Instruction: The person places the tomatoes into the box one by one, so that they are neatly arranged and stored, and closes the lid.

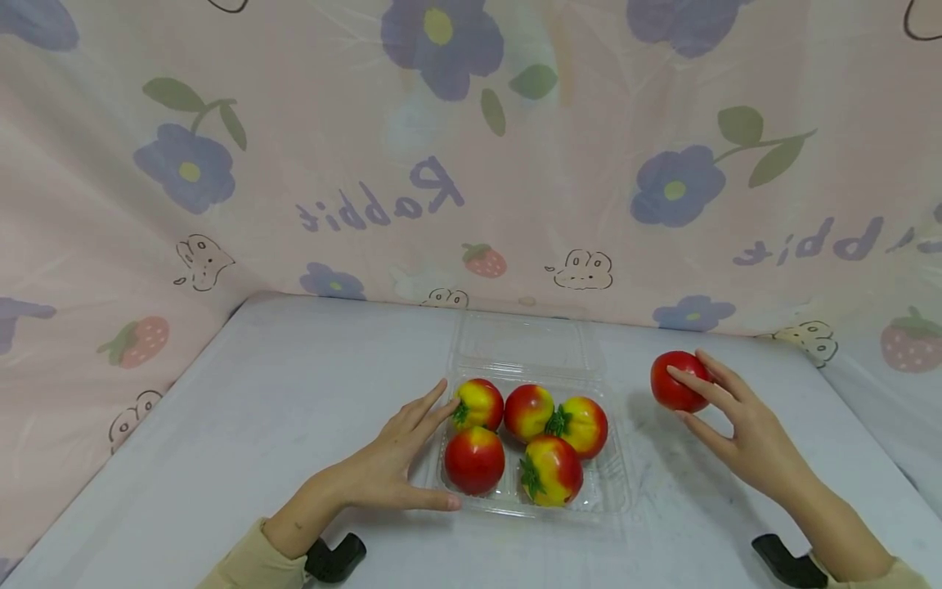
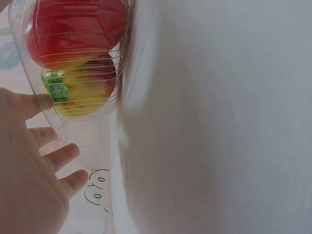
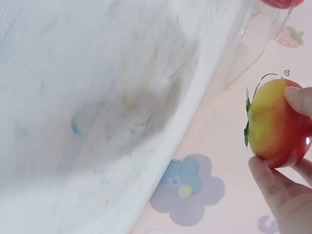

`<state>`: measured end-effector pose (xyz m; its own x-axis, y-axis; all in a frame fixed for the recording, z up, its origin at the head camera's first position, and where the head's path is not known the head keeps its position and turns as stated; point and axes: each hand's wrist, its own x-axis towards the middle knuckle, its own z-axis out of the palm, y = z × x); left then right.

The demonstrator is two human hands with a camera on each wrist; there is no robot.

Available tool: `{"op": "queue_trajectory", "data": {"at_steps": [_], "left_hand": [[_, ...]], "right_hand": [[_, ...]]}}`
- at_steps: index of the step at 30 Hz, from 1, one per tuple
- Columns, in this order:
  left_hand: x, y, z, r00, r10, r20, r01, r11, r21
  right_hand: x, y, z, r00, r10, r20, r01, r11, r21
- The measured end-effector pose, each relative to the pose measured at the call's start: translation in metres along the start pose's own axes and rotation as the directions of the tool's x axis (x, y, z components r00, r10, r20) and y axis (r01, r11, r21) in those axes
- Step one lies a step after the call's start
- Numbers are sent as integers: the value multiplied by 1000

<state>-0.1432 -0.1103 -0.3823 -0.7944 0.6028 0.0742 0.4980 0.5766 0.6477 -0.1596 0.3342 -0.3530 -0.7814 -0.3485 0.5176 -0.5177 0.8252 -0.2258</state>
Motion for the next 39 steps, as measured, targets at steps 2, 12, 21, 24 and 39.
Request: {"op": "queue_trajectory", "data": {"at_steps": [2,12,21,24,39], "left_hand": [[0,-1,0,1000,-1,0,2,1000,3],[0,-2,2,1000,-5,-3,5,1000,2],[-1,-1,1,1000,-10,5,10,1000,-2],[-1,-1,1,1000,-14,6,14,1000,-5],[-1,0,1,1000,-13,3,13,1000,-14]], "right_hand": [[0,-3,-1,1000,-11,-4,11,1000,3],[-1,-18,-5,1000,-22,18,22,1000,9],[-2,-30,-7,999,-26,38,25,999,27],[-2,-33,-7,999,-36,36,35,999,33],[-3,-51,-10,996,-68,58,67,997,33]]}}
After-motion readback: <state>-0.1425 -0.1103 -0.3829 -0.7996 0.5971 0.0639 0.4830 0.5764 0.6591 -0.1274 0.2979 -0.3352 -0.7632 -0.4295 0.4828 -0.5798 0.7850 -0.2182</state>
